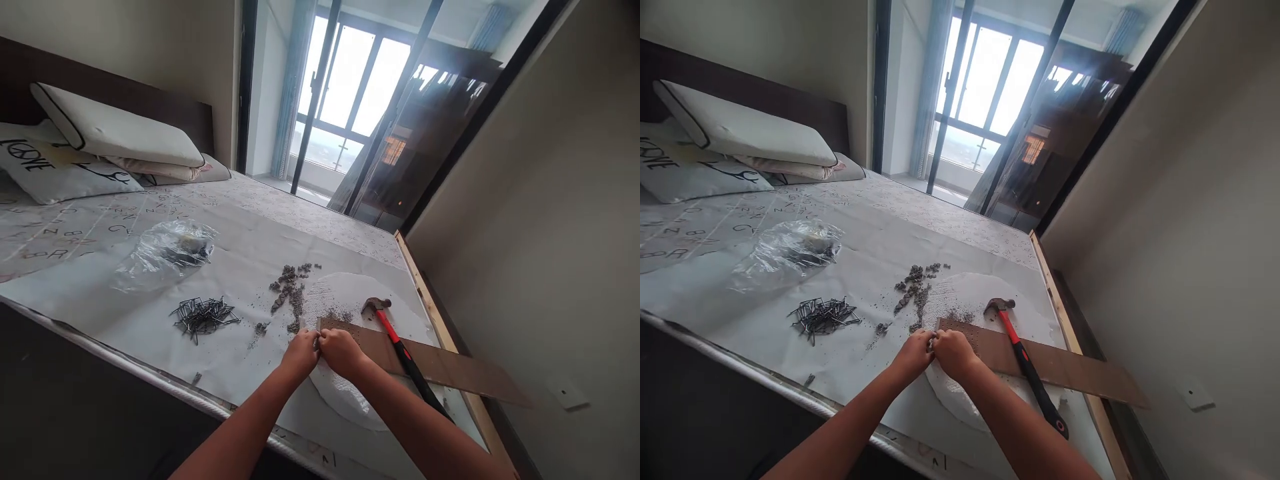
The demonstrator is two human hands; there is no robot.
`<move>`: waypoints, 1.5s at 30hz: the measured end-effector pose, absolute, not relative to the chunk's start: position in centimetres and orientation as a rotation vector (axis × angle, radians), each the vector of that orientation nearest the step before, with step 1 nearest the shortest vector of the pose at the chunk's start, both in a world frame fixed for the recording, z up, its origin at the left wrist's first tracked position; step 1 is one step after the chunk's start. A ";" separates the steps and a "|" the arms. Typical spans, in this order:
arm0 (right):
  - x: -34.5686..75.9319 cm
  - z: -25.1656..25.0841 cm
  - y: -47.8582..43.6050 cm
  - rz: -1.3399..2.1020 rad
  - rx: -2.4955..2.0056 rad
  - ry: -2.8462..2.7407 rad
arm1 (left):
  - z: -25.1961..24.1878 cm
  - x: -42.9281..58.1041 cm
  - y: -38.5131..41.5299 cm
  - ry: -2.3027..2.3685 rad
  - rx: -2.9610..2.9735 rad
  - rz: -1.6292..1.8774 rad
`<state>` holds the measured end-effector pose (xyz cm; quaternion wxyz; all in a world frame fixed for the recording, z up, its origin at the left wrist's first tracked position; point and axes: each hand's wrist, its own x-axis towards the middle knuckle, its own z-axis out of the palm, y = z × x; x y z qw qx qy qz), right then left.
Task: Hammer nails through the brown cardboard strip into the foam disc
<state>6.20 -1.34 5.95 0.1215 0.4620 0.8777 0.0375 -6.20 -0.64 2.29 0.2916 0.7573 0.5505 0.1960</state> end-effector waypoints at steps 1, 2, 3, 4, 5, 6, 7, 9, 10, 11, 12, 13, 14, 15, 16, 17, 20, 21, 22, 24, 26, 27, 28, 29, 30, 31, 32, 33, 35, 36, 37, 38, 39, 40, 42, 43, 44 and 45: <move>6.2 6.1 -1.3 0.100 1.346 2.559 | 2.4 -6.2 -0.7 1.465 2.016 0.517; 6.2 6.2 -1.3 0.090 1.348 2.557 | 2.4 -6.3 -0.8 1.464 2.015 0.510; 6.2 6.3 -1.3 0.079 1.354 2.556 | 2.4 -6.3 -0.8 1.464 2.016 0.505; 6.2 6.4 -1.2 0.069 1.364 2.554 | 2.4 -6.3 -0.8 1.464 2.019 0.505; 6.2 6.5 -1.2 0.058 1.374 2.552 | 2.4 -6.3 -0.8 1.467 2.022 0.507; 6.2 6.7 -1.1 0.044 1.382 2.552 | 2.3 -6.3 -0.8 1.472 2.024 0.510; 6.2 6.8 -1.0 0.029 1.387 2.552 | 2.3 -6.3 -0.8 1.476 2.026 0.516; 6.2 7.2 -0.6 -0.009 1.388 2.553 | 2.2 -6.2 -0.7 1.478 2.025 0.526; 6.2 7.4 -0.4 -0.027 1.387 2.550 | 2.1 -6.2 -0.7 1.473 2.024 0.530; 6.1 7.6 -0.2 -0.046 1.384 2.543 | 2.1 -6.1 -0.7 1.469 2.022 0.535; 5.9 7.8 0.1 -0.063 1.380 2.533 | 2.2 -6.1 -0.7 1.463 2.018 0.543; 5.8 7.9 0.3 -0.077 1.376 2.521 | 2.2 -6.1 -0.6 1.458 2.011 0.553; 5.7 8.1 0.5 -0.089 1.373 2.511 | 2.2 -6.0 -0.6 1.454 2.001 0.562; 5.5 8.3 0.6 -0.097 1.372 2.502 | 2.2 -6.0 -0.6 1.450 1.993 0.571; 5.4 8.5 0.7 -0.103 1.375 2.493 | 2.2 -6.0 -0.6 1.447 1.987 0.575; 5.4 8.8 0.8 -0.110 1.381 2.483 | 2.2 -6.1 -0.6 1.446 1.983 0.571; 5.8 10.3 1.0 -0.123 1.423 2.456 | 2.0 -6.2 -0.5 1.443 1.979 0.538; 6.1 11.0 1.1 -0.118 1.448 2.456 | 2.0 -6.2 -0.5 1.443 1.977 0.534; 6.4 11.9 1.2 -0.107 1.474 2.463 | 2.0 -6.3 -0.4 1.441 1.972 0.531; 7.0 13.6 1.4 -0.086 1.520 2.487 | 2.3 -6.4 -0.3 1.430 1.958 0.542; 7.4 15.0 1.5 -0.099 1.531 2.508 | 3.0 -6.5 -0.1 1.422 1.901 0.610; 7.5 15.5 1.5 -0.121 1.521 2.520 | 3.4 -6.6 -0.1 1.405 1.833 0.673; 7.4 15.8 1.4 -0.146 1.504 2.536 | 4.0 -6.6 -0.2 1.365 1.727 0.743; 7.3 15.9 1.2 -0.173 1.484 2.554 | 4.5 -6.6 -0.3 1.287 1.587 0.794; 7.2 15.9 1.0 -0.196 1.468 2.573 | 5.0 -6.6 -0.5 1.173 1.430 0.809; 7.0 15.7 0.7 -0.213 1.458 2.590 | 5.4 -6.6 -0.7 1.038 1.277 0.793; 6.8 15.4 0.5 -0.224 1.456 2.605 | 5.7 -6.6 -0.9 0.914 1.144 0.758; 6.6 15.1 0.4 -0.228 1.460 2.619 | 5.8 -6.5 -1.1 0.826 1.047 0.722; 6.5 14.3 0.1 -0.220 1.481 2.654 | 5.9 -6.5 -1.2 0.806 0.965 0.689; 6.6 13.8 0.0 -0.203 1.505 2.671 | 5.8 -6.4 -1.1 0.869 0.973 0.690; 6.7 13.3 -0.2 -0.177 1.538 2.682 | 5.6 -6.4 -1.1 0.954 1.014 0.699; 6.9 12.7 -0.4 -0.145 1.576 2.683 | 5.5 -6.3 -1.0 1.044 1.096 0.714; 7.2 12.0 -0.7 -0.111 1.611 2.675 | 5.3 -6.3 -0.9 1.134 1.220 0.735; 7.5 11.3 -1.0 -0.077 1.641 2.658 | 5.1 -6.2 -0.9 1.219 1.377 0.753; 8.1 9.6 -1.8 -0.037 1.651 2.617 | 4.7 -6.0 -1.1 1.345 1.725 0.730; 8.3 8.8 -2.1 -0.022 1.648 2.598 | 4.5 -5.8 -1.2 1.389 1.872 0.674; 8.5 8.0 -2.4 -0.007 1.643 2.582 | 4.3 -5.6 -1.4 1.426 1.984 0.591; 8.6 7.2 -2.6 0.007 1.638 2.570 | 4.1 -5.5 -1.6 1.453 2.061 0.504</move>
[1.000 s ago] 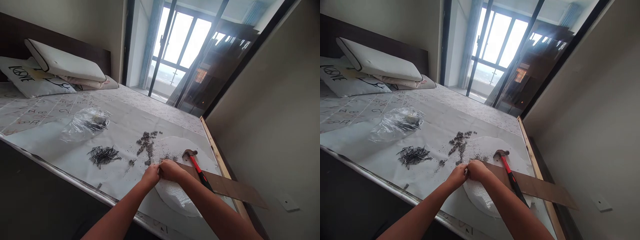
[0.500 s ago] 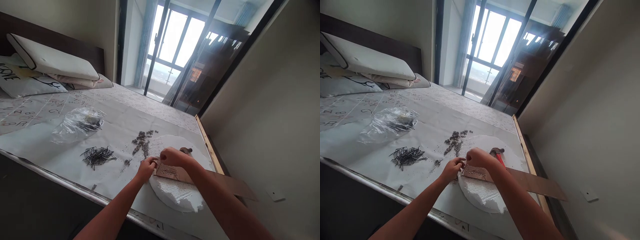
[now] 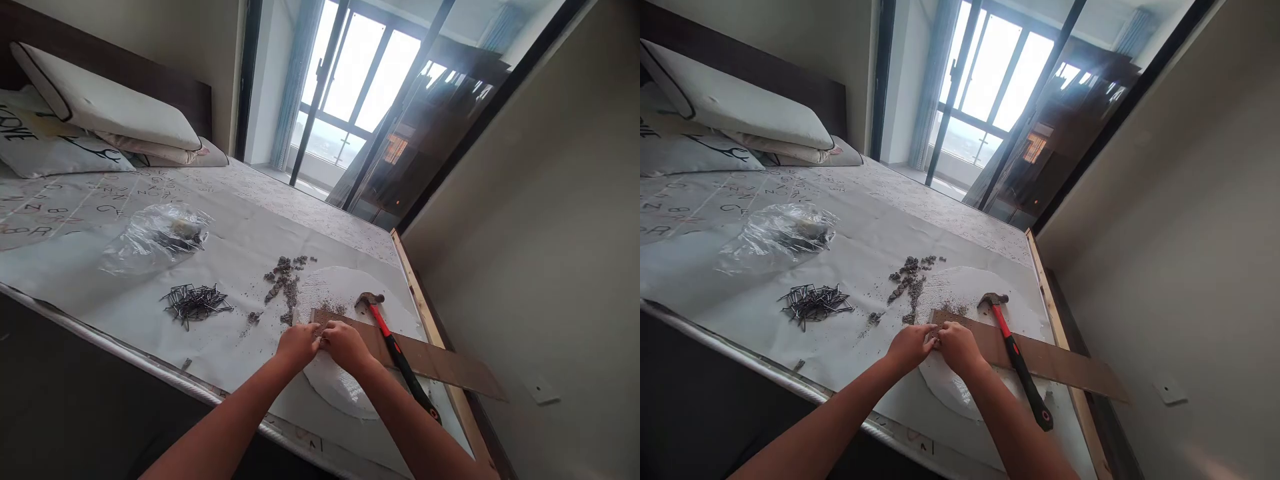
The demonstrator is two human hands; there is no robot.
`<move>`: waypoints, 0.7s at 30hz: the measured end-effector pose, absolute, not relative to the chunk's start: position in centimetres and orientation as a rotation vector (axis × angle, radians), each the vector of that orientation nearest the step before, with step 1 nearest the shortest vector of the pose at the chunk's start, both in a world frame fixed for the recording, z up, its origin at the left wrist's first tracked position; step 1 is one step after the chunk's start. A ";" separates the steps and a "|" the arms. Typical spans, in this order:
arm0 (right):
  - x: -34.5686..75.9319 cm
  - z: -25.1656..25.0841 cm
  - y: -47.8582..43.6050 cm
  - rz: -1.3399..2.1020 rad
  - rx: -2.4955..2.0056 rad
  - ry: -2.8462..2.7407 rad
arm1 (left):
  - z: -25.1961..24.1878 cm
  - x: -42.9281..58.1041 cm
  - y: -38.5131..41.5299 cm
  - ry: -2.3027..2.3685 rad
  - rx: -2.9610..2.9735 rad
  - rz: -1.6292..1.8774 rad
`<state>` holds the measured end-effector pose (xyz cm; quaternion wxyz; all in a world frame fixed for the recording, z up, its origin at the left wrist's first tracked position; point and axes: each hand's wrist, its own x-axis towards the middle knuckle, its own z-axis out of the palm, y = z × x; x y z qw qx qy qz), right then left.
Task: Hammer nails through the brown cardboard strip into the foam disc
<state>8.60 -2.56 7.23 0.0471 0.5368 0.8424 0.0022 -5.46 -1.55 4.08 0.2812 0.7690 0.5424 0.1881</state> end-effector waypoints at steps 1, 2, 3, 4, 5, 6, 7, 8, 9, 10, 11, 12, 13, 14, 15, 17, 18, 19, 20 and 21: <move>8.7 6.6 -2.7 0.021 1.633 2.561 | 3.9 -5.3 -1.7 1.472 2.113 0.433; 8.7 6.1 -2.7 0.035 1.627 2.554 | 3.6 -5.2 -1.8 1.492 2.148 0.384; 8.7 5.8 -2.7 0.048 1.621 2.549 | 3.5 -5.1 -1.8 1.511 2.171 0.355; 8.7 5.5 -2.7 0.061 1.614 2.546 | 3.3 -5.0 -1.9 1.523 2.186 0.342; 8.7 5.3 -2.6 0.072 1.605 2.543 | 3.2 -4.9 -1.9 1.534 2.192 0.339; 8.7 5.3 -2.5 0.082 1.595 2.542 | 3.2 -4.9 -1.8 1.541 2.193 0.338; 8.6 5.2 -2.5 0.090 1.582 2.542 | 3.2 -4.9 -1.8 1.547 2.189 0.334; 8.6 5.2 -2.4 0.097 1.569 2.542 | 3.3 -4.9 -1.8 1.551 2.186 0.327; 8.5 5.2 -2.4 0.104 1.556 2.542 | 3.3 -4.8 -1.7 1.554 2.183 0.316; 8.5 5.2 -2.4 0.110 1.544 2.541 | 3.5 -4.8 -1.7 1.558 2.181 0.299; 8.4 5.2 -2.4 0.116 1.530 2.541 | 3.6 -4.7 -1.7 1.560 2.181 0.278; 8.3 5.2 -2.4 0.123 1.515 2.542 | 3.7 -4.7 -1.7 1.562 2.183 0.261; 8.3 5.2 -2.4 0.128 1.499 2.543 | 3.8 -4.6 -1.7 1.564 2.185 0.250; 8.2 5.2 -2.3 0.133 1.482 2.544 | 3.9 -4.6 -1.7 1.566 2.186 0.244; 8.2 5.2 -2.3 0.136 1.465 2.545 | 4.0 -4.6 -1.7 1.568 2.184 0.244; 8.2 5.3 -2.3 0.142 1.438 2.544 | 3.9 -4.6 -1.7 1.571 2.176 0.260; 8.2 5.4 -2.3 0.147 1.433 2.542 | 3.8 -4.6 -1.7 1.573 2.169 0.266; 8.3 5.6 -2.3 0.154 1.435 2.539 | 3.7 -4.7 -1.7 1.577 2.164 0.271; 8.4 5.7 -2.3 0.163 1.445 2.535 | 3.6 -4.7 -1.8 1.580 2.162 0.278; 8.6 5.9 -2.2 0.173 1.460 2.530 | 3.5 -4.8 -1.8 1.581 2.162 0.280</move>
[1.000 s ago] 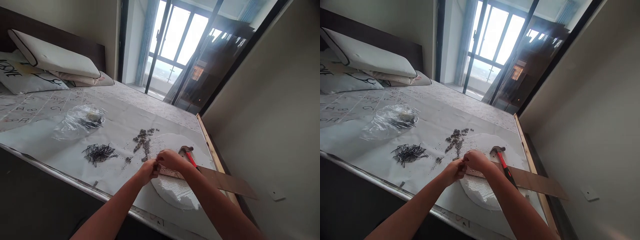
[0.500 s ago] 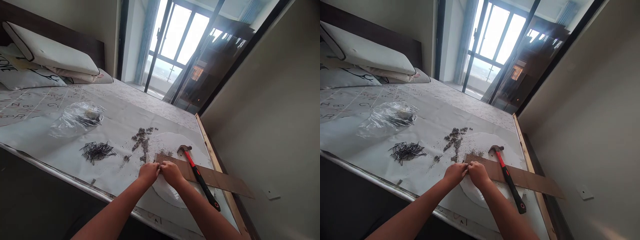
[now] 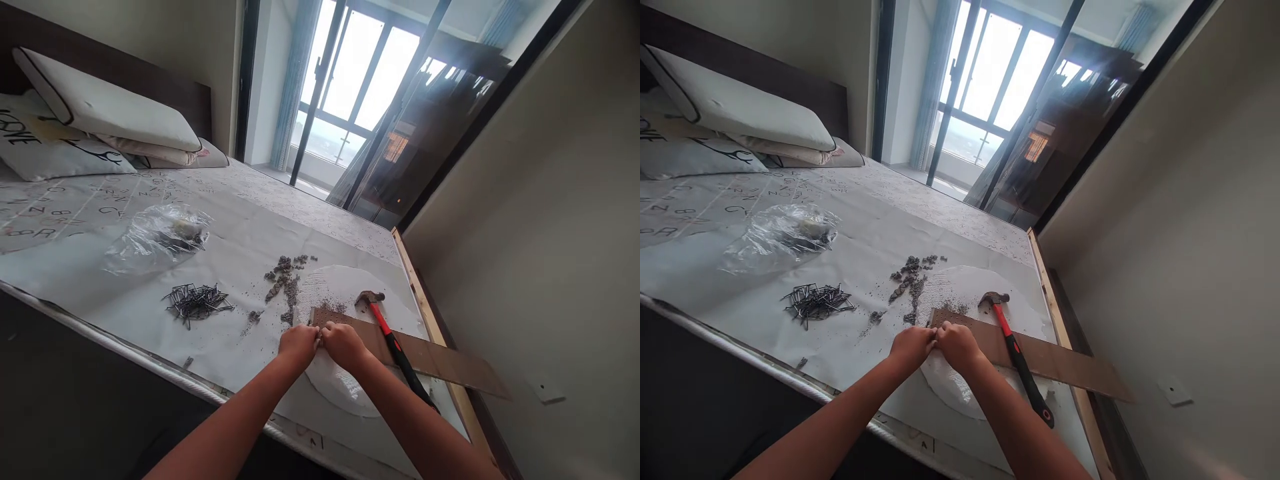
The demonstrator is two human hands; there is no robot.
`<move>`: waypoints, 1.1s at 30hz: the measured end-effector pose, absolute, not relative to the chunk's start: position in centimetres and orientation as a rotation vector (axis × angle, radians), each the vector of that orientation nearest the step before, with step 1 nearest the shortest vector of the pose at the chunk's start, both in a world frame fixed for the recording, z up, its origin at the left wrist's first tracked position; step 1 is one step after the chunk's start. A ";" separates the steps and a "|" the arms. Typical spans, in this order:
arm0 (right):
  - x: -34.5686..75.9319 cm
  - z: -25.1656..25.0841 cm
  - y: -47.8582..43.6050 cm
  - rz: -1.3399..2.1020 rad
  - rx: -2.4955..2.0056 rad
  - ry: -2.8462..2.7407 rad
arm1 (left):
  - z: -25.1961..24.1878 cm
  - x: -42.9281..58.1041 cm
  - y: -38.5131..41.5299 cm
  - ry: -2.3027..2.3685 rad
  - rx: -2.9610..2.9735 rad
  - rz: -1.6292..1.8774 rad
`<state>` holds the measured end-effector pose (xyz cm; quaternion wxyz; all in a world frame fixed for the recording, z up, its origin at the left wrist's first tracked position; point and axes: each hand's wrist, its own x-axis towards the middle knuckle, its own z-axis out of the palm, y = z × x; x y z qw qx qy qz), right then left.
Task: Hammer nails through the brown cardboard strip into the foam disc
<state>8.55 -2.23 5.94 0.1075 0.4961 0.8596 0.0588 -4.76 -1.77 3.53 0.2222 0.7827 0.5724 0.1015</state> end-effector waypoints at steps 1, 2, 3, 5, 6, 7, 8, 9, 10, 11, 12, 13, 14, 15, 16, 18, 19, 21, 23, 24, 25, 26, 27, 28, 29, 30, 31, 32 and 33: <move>8.7 6.2 -2.2 0.183 1.477 2.524 | 3.5 -4.8 -1.8 1.580 2.165 0.282; 8.8 6.4 -2.2 0.193 1.493 2.520 | 3.4 -4.8 -1.8 1.577 2.173 0.286; 8.9 6.6 -2.2 0.200 1.505 2.518 | 3.4 -4.8 -1.8 1.571 2.183 0.292; 9.1 7.0 -2.3 0.208 1.516 2.522 | 3.5 -4.8 -1.8 1.565 2.198 0.302; 9.1 7.1 -2.3 0.210 1.518 2.526 | 3.5 -4.8 -1.8 1.564 2.202 0.306; 9.1 7.2 -2.3 0.211 1.520 2.531 | 3.5 -4.8 -1.8 1.562 2.203 0.308; 9.1 7.4 -2.3 0.214 1.524 2.535 | 3.5 -4.8 -1.9 1.558 2.201 0.307; 9.1 7.5 -2.3 0.218 1.532 2.540 | 3.5 -4.8 -1.8 1.554 2.198 0.309; 9.1 7.7 -2.2 0.227 1.549 2.543 | 3.4 -4.8 -1.8 1.550 2.198 0.314; 9.2 8.0 -2.1 0.238 1.573 2.545 | 3.3 -4.8 -1.8 1.547 2.197 0.321; 9.2 8.4 -2.0 0.250 1.602 2.547 | 3.3 -4.8 -1.7 1.544 2.189 0.329; 9.3 8.8 -1.9 0.260 1.633 2.549 | 3.2 -4.8 -1.6 1.538 2.169 0.348; 9.5 9.3 -1.7 0.266 1.662 2.553 | 3.1 -4.9 -1.4 1.527 2.135 0.386; 9.7 9.8 -1.6 0.264 1.683 2.562 | 3.1 -4.9 -1.2 1.511 2.083 0.448; 9.9 10.3 -1.5 0.253 1.694 2.578 | 3.2 -4.9 -1.0 1.487 2.009 0.533; 10.1 11.2 -1.5 0.210 1.690 2.625 | 3.5 -4.9 -0.7 1.420 1.763 0.714; 10.2 11.4 -1.6 0.182 1.676 2.650 | 3.7 -4.9 -0.6 1.371 1.587 0.775; 10.1 11.6 -1.8 0.120 1.628 2.695 | 4.2 -4.8 -0.6 1.205 1.182 0.797; 9.7 11.5 -2.0 0.067 1.565 2.723 | 4.6 -4.7 -0.9 0.962 0.844 0.735; 9.4 11.3 -2.1 0.045 1.534 2.731 | 4.7 -4.7 -1.0 0.847 0.738 0.708; 9.1 11.2 -2.1 0.029 1.509 2.735 | 4.7 -4.7 -1.1 0.757 0.670 0.691; 8.8 11.0 -2.1 0.017 1.494 2.736 | 4.7 -4.7 -1.2 0.707 0.634 0.683; 8.7 10.9 -2.0 0.008 1.488 2.734 | 4.7 -4.7 -1.2 0.692 0.624 0.684; 8.6 10.8 -2.0 0.003 1.490 2.732 | 4.6 -4.7 -1.2 0.705 0.632 0.690; 8.6 10.7 -1.9 0.002 1.501 2.729 | 4.6 -4.8 -1.1 0.737 0.654 0.698; 8.7 10.5 -1.8 0.010 1.523 2.722 | 4.5 -4.8 -0.9 0.787 0.692 0.709; 8.9 10.3 -1.8 0.025 1.552 2.709 | 4.5 -4.9 -0.8 0.854 0.755 0.723; 9.1 10.0 -1.8 0.047 1.584 2.690 | 4.5 -4.9 -0.7 0.943 0.850 0.746; 9.4 9.6 -1.9 0.072 1.615 2.665 | 4.5 -4.9 -0.6 1.049 0.983 0.771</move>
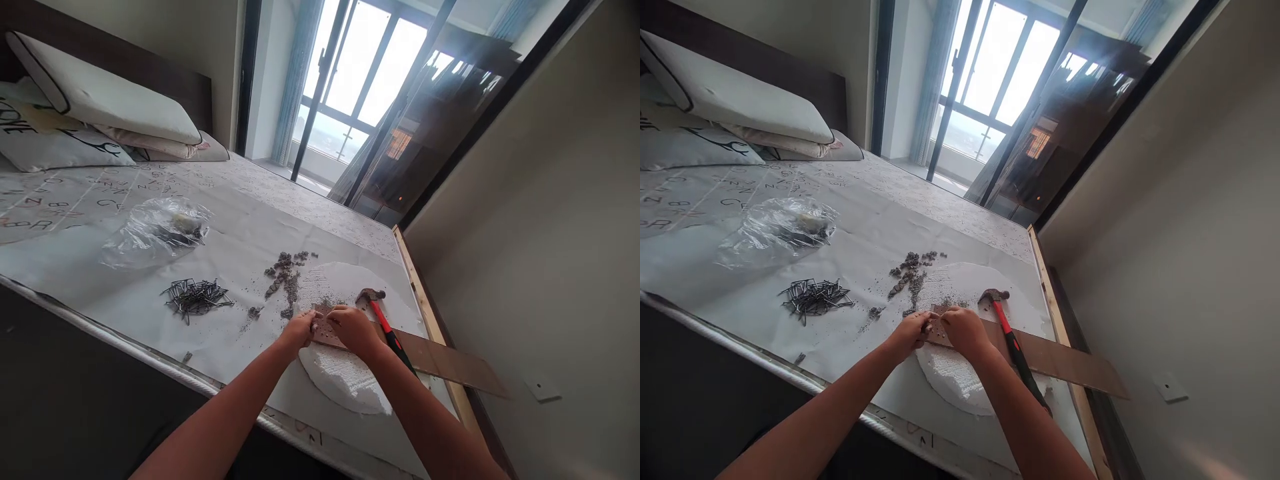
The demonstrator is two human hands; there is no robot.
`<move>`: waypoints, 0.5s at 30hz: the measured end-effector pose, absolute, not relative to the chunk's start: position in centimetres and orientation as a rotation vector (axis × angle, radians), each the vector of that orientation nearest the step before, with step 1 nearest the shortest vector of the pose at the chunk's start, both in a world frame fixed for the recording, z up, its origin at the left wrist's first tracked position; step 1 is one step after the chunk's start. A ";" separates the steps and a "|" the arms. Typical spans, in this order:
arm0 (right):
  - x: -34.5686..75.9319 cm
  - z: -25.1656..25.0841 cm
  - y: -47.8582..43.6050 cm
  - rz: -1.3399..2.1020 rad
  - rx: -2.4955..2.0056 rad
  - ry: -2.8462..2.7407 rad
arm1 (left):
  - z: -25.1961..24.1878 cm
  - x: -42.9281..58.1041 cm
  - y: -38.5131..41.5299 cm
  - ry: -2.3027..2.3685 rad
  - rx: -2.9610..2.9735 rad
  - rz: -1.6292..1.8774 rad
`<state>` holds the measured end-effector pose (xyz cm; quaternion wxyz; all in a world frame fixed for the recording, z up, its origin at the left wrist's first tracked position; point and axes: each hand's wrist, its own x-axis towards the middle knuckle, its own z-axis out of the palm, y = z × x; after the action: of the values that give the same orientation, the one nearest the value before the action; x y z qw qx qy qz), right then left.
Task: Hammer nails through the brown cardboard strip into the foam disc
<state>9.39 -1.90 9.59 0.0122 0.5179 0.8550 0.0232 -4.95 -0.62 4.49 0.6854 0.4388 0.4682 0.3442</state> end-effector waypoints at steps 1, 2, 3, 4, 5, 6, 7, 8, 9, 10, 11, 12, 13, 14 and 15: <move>9.6 9.1 -2.0 0.099 1.640 2.637 | 4.5 -4.9 -0.6 1.160 1.154 0.791; 9.8 8.5 -2.2 0.122 1.653 2.609 | 4.4 -4.9 -0.7 1.264 1.347 0.795; 9.9 7.9 -2.3 0.139 1.655 2.586 | 4.3 -4.8 -0.8 1.345 1.542 0.773; 9.9 7.2 -2.5 0.151 1.649 2.569 | 4.2 -4.7 -1.0 1.399 1.713 0.727; 9.9 6.6 -2.6 0.161 1.639 2.556 | 4.0 -4.6 -1.2 1.432 1.846 0.668; 9.9 6.1 -2.8 0.169 1.629 2.546 | 3.7 -4.4 -1.4 1.453 1.938 0.608; 9.9 5.7 -2.8 0.177 1.618 2.537 | 3.5 -4.3 -1.5 1.469 2.000 0.557; 9.8 5.4 -2.9 0.183 1.607 2.531 | 3.2 -4.1 -1.6 1.482 2.042 0.514; 9.8 5.2 -2.9 0.190 1.595 2.525 | 2.9 -4.0 -1.7 1.493 2.073 0.483; 9.7 5.1 -2.8 0.195 1.581 2.521 | 2.6 -3.9 -1.7 1.501 2.098 0.460; 9.7 5.0 -2.8 0.199 1.566 2.518 | 2.3 -3.9 -1.6 1.505 2.117 0.440; 9.6 5.0 -2.7 0.202 1.550 2.516 | 2.1 -3.9 -1.5 1.505 2.131 0.425; 9.6 4.9 -2.7 0.205 1.534 2.515 | 2.0 -3.8 -1.4 1.503 2.141 0.414; 9.5 4.9 -2.7 0.209 1.518 2.514 | 1.9 -3.8 -1.3 1.501 2.147 0.407; 9.4 4.8 -2.7 0.213 1.503 2.513 | 1.9 -3.8 -1.3 1.498 2.152 0.402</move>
<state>9.43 -2.66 4.80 0.1026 0.5091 0.8515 0.0721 -3.83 -1.25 1.86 0.2419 0.7870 0.5481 0.1472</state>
